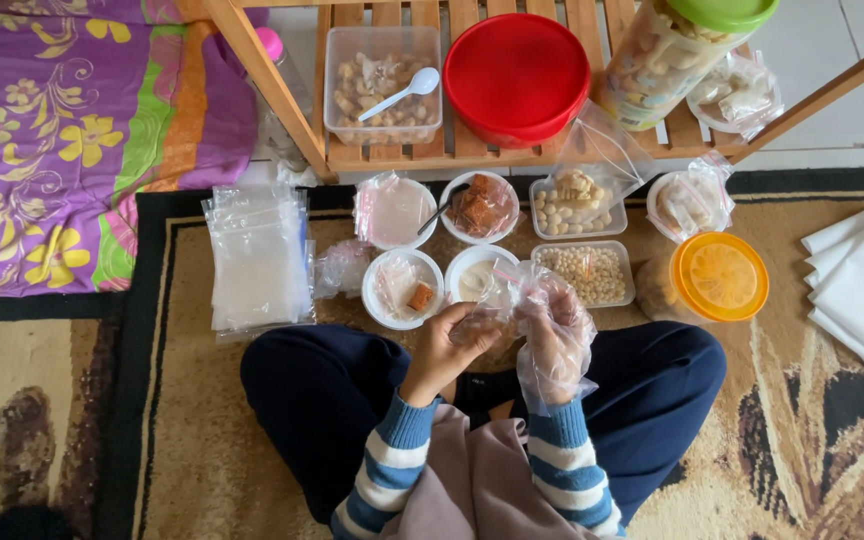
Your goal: Packaging small snack items into plastic bags using hands and a spoon
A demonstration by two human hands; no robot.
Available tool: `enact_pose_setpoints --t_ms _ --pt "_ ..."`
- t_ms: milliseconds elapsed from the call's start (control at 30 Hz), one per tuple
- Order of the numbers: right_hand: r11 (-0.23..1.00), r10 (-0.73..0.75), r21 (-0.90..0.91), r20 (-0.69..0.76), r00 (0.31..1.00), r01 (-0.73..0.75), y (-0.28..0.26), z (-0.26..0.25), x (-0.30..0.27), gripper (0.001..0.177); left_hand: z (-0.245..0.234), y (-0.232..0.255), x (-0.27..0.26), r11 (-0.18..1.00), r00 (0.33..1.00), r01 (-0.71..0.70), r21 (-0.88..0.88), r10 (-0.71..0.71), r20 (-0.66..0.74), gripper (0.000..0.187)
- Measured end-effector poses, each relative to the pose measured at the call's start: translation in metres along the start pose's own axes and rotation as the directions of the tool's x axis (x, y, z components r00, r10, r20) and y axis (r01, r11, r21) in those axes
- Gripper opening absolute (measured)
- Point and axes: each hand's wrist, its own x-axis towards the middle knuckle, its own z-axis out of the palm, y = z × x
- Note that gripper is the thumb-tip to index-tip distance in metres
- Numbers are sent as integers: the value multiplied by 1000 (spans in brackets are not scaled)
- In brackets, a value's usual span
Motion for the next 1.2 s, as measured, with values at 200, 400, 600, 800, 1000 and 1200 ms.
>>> enact_pose_setpoints --t_ms 200,400,600,800,1000,1200 --pt "992 121 -40 91 988 -118 -16 -13 -3 8 -6 3 -7 997 995 -12 -73 5 -95 11" --pt "976 86 183 162 983 -115 -14 -16 -13 22 -13 12 -13 991 979 8 -135 -35 -202 13" --pt "986 -66 168 314 947 13 -39 -30 -23 18 -17 13 -20 972 951 40 -230 -108 -289 17" --pt "963 -120 266 275 954 45 -34 -21 -33 31 -17 10 -27 947 949 10 -320 -110 -297 15" --pt "696 311 527 390 866 -488 -34 -12 -47 32 -12 6 -32 938 973 -84 -336 4 -232 11" --pt "603 252 589 499 829 -538 -13 -13 -41 39 -17 11 -33 931 948 -126 -341 12 -318 11"
